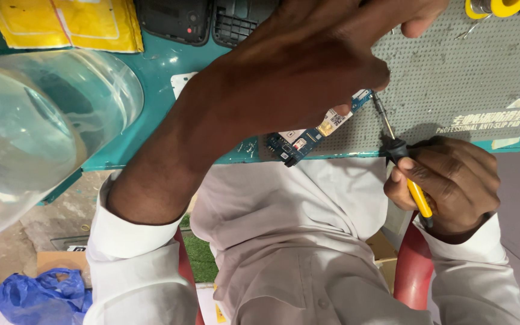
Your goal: The person uses a soldering iron to work on a small blue circuit board held in their left hand. They repeatedly apply the hot tip to various points on the board's surface, likely reflowing solder or making connections. The person occasionally repositions the board to access different areas while maintaining a steady hand with the tool.
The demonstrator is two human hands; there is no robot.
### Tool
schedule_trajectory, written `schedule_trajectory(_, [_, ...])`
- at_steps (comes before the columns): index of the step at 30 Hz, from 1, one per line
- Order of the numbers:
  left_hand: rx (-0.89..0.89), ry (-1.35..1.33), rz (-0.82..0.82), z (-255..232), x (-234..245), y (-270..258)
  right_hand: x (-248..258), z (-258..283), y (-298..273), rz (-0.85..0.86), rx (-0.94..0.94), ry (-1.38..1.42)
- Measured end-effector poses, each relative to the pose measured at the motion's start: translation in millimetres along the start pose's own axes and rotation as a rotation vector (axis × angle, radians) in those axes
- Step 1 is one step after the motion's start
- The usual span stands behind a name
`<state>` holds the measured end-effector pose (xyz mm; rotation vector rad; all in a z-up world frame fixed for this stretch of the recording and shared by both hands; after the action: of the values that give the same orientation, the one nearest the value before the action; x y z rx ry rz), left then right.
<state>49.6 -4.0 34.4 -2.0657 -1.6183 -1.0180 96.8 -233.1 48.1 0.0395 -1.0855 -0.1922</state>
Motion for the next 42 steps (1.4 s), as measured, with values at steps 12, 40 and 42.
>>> schedule_trajectory(12, [-0.072, 0.077, -0.008, -5, 2, 1, -1, -1, 0, -0.004, 0.006, 0.004])
schedule_trajectory(40, [-0.007, -0.721, -0.221, -123, -30, -75, -2, -1, 9, -0.182, 0.185, -0.092])
schedule_trajectory(42, [0.09, -1.092, -0.458, -115, -70, -82, -7, -7, 4, -0.222, 0.229, -0.121])
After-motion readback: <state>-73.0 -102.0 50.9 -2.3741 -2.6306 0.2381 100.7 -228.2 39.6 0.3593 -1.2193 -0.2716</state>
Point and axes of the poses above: each hand's wrist, its own y-axis towards the middle knuckle, its own x-axis out of the back of the hand, z = x × y, the point moved 6 cm from there along y, towards the middle knuckle, and after that the axes turned 14 degrees about z, right-handed, at the moved point
